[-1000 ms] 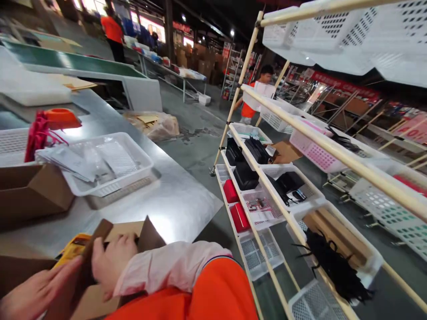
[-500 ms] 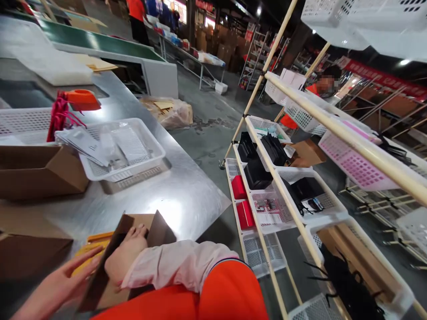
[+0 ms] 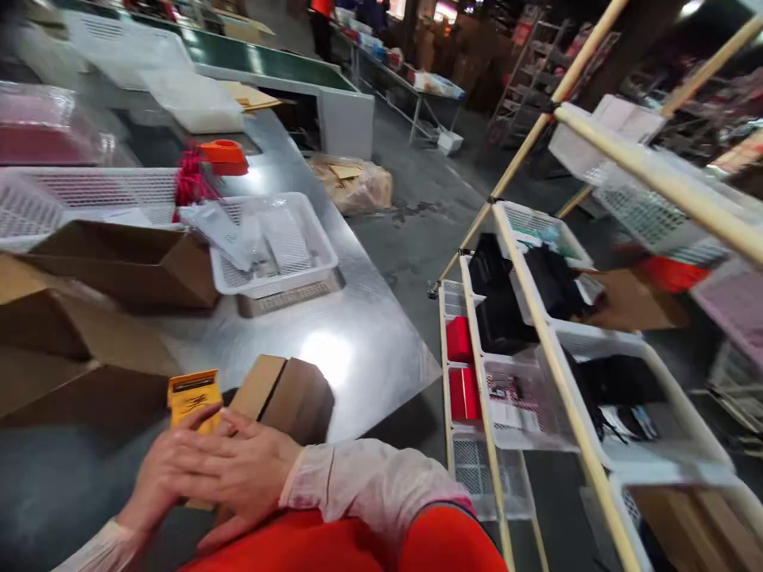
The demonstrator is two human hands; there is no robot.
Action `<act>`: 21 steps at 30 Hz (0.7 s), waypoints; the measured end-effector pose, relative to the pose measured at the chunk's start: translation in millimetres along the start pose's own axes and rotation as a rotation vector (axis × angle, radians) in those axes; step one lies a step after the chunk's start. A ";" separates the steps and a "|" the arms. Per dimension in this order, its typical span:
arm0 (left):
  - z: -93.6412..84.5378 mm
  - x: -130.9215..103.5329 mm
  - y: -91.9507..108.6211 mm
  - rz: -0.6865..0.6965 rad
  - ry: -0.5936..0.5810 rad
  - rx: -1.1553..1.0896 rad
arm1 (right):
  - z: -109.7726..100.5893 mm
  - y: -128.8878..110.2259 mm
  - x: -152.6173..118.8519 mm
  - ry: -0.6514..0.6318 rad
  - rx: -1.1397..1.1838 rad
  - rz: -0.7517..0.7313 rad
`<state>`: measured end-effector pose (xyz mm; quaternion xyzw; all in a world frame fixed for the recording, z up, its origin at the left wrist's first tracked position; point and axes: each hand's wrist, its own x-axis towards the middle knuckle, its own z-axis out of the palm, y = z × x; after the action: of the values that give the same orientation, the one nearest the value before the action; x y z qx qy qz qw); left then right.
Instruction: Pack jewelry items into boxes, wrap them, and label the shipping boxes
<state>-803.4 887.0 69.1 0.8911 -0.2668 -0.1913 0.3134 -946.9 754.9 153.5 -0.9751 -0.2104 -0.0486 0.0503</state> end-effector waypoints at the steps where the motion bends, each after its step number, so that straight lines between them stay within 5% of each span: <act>1: 0.4 -0.3 2.6 -0.015 -0.003 -0.076 | 8.1 -0.9 5.5 0.006 0.020 0.021; 6: 2.1 1.9 20.8 -0.187 0.115 -0.227 | 34.2 -3.8 7.5 0.082 0.201 0.132; 14: 0.6 3.3 21.0 -0.255 0.181 -0.336 | 36.7 -4.4 8.3 0.012 0.323 0.208; 18: -37.0 8.7 26.1 -0.246 0.206 -0.168 | 43.1 -7.7 16.0 0.018 0.307 0.221; 21: -83.1 23.4 53.9 -0.118 0.127 -0.028 | 45.0 -8.6 18.9 0.023 0.314 0.237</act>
<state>-761.9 875.4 161.2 0.9111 -0.1908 -0.1564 0.3303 -930.0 775.7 111.8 -0.9726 -0.0986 -0.0199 0.2095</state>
